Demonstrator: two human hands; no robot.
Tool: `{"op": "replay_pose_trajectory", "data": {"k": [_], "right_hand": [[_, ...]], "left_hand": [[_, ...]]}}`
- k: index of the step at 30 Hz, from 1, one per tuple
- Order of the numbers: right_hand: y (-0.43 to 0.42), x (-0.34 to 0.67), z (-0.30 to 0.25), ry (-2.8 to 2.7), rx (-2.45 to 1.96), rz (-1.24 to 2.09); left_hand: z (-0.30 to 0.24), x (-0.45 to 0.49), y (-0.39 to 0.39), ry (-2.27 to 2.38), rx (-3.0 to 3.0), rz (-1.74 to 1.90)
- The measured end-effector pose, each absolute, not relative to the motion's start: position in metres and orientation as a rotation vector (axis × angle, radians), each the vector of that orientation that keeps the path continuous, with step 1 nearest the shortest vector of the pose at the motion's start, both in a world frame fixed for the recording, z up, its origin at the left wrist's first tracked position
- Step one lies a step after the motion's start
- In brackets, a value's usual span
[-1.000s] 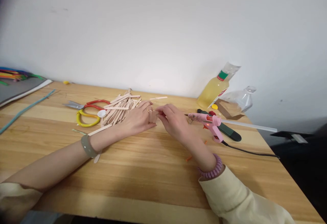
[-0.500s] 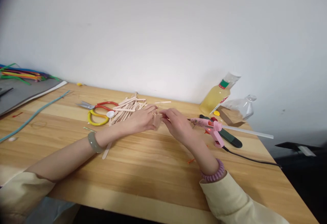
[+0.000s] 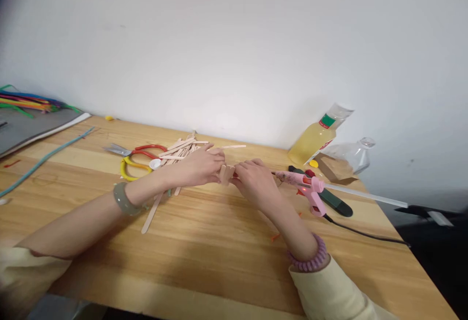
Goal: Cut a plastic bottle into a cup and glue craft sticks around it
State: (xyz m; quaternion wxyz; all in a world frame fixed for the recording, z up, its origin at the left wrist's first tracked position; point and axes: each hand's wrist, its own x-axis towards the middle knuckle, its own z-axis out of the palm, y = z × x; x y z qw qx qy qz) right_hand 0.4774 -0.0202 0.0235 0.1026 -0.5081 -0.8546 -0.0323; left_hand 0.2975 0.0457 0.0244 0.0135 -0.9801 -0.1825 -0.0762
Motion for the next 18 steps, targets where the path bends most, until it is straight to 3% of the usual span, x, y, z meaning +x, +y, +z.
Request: {"op": "replay_pose_trajectory", "data": {"k": [18], "right_hand": [[-0.02,0.475,0.021,-2.568,-1.471,-0.154]], "left_hand": [[0.014,0.3,0.053,-0.435,-3.259,-0.394]]}}
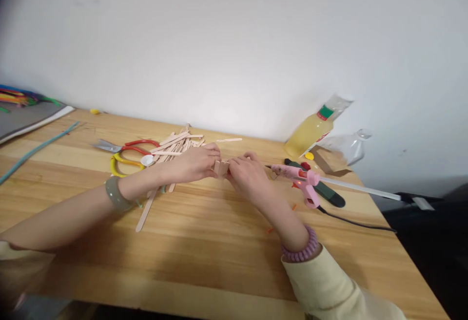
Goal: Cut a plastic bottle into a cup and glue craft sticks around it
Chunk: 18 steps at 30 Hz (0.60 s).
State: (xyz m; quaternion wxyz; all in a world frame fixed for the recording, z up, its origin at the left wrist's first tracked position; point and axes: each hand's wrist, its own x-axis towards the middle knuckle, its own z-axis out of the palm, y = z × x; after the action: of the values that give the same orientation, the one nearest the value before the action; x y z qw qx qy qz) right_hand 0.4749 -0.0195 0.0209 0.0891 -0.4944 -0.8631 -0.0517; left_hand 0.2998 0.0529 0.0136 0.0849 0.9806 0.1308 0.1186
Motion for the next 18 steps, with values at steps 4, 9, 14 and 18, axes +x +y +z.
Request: {"op": "replay_pose_trajectory", "data": {"k": [4,9,14,18], "right_hand": [[-0.037,0.475,0.044,-2.296,-1.39,-0.351],[-0.065,0.475,0.06,-1.748,-1.091,-0.629],[-0.06,0.471,0.012,-2.253,-1.644,-0.046],[-0.072,0.458,-0.015,-2.437,-1.634,0.064]], "left_hand": [[0.031,0.291,0.05,0.522,2.798,0.608],[0.066,0.268,0.042,0.787,2.434,0.933],[0.073,0.25,0.035,0.846,1.836,0.9],[0.068,0.246,0.028,0.768,1.634,0.862]]}}
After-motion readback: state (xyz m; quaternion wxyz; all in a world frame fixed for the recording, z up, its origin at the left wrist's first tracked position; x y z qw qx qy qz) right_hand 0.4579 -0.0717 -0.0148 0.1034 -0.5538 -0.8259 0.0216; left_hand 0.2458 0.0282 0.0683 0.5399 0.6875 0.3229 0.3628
